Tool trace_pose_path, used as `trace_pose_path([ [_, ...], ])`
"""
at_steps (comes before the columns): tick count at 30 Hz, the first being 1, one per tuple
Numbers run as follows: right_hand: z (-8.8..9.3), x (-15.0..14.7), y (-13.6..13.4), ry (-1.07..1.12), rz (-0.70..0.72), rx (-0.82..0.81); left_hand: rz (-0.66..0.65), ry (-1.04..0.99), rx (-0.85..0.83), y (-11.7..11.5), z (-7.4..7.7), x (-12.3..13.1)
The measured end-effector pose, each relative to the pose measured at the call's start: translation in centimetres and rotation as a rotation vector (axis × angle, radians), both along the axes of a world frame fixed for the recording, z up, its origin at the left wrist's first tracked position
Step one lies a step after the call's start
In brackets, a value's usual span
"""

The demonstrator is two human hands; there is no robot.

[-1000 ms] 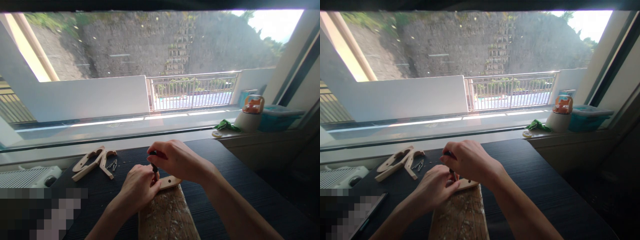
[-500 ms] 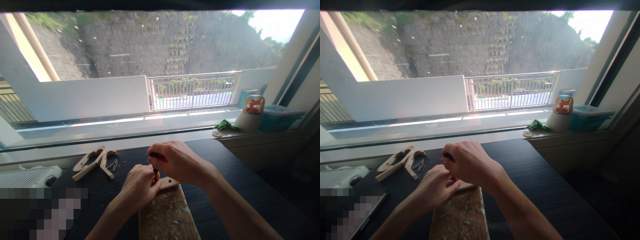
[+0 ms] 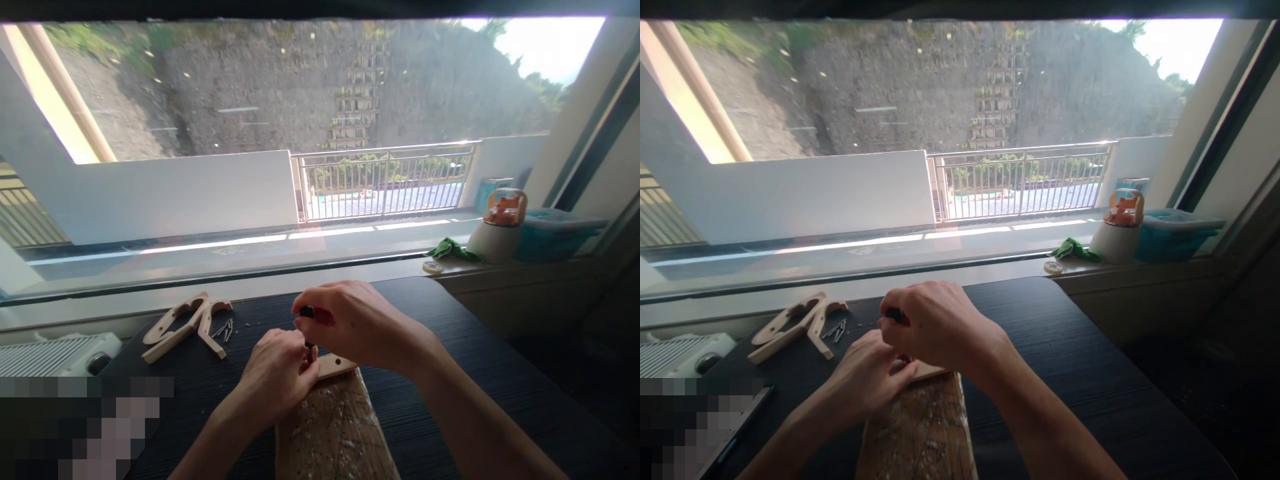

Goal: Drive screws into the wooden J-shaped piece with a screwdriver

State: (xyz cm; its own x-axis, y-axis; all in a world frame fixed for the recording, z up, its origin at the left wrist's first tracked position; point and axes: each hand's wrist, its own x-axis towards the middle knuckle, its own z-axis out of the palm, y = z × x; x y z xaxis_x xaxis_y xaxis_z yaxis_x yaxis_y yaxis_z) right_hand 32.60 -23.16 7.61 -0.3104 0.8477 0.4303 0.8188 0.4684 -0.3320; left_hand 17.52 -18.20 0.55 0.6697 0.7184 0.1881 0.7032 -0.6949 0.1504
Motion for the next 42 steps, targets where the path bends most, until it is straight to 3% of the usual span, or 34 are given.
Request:
trace_pose_path([
  [4, -0.01, -0.16, 0.13, 0.036, 0.067, -0.013, -0.018, -0.029, -0.017, 0.08, -0.12, 0.00],
  [15, -0.62, -0.47, 0.85, 0.031, -0.118, -0.015, 0.007, 0.000, -0.020, -0.01, 0.14, 0.08],
  [24, 0.07, -0.11, 0.11, -0.025, 0.004, 0.006, 0.001, -0.017, -0.034, -0.05, 0.15, 0.10],
  [34, -0.39, -0.06, 0.70, 0.017, -0.110, -0.024, 0.005, 0.028, -0.030, -0.18, 0.35, 0.24],
  [42, 0.15, -0.21, -0.08, -0.048, -0.011, 0.019, -0.011, -0.038, -0.041, -0.07, 0.14, 0.05],
])
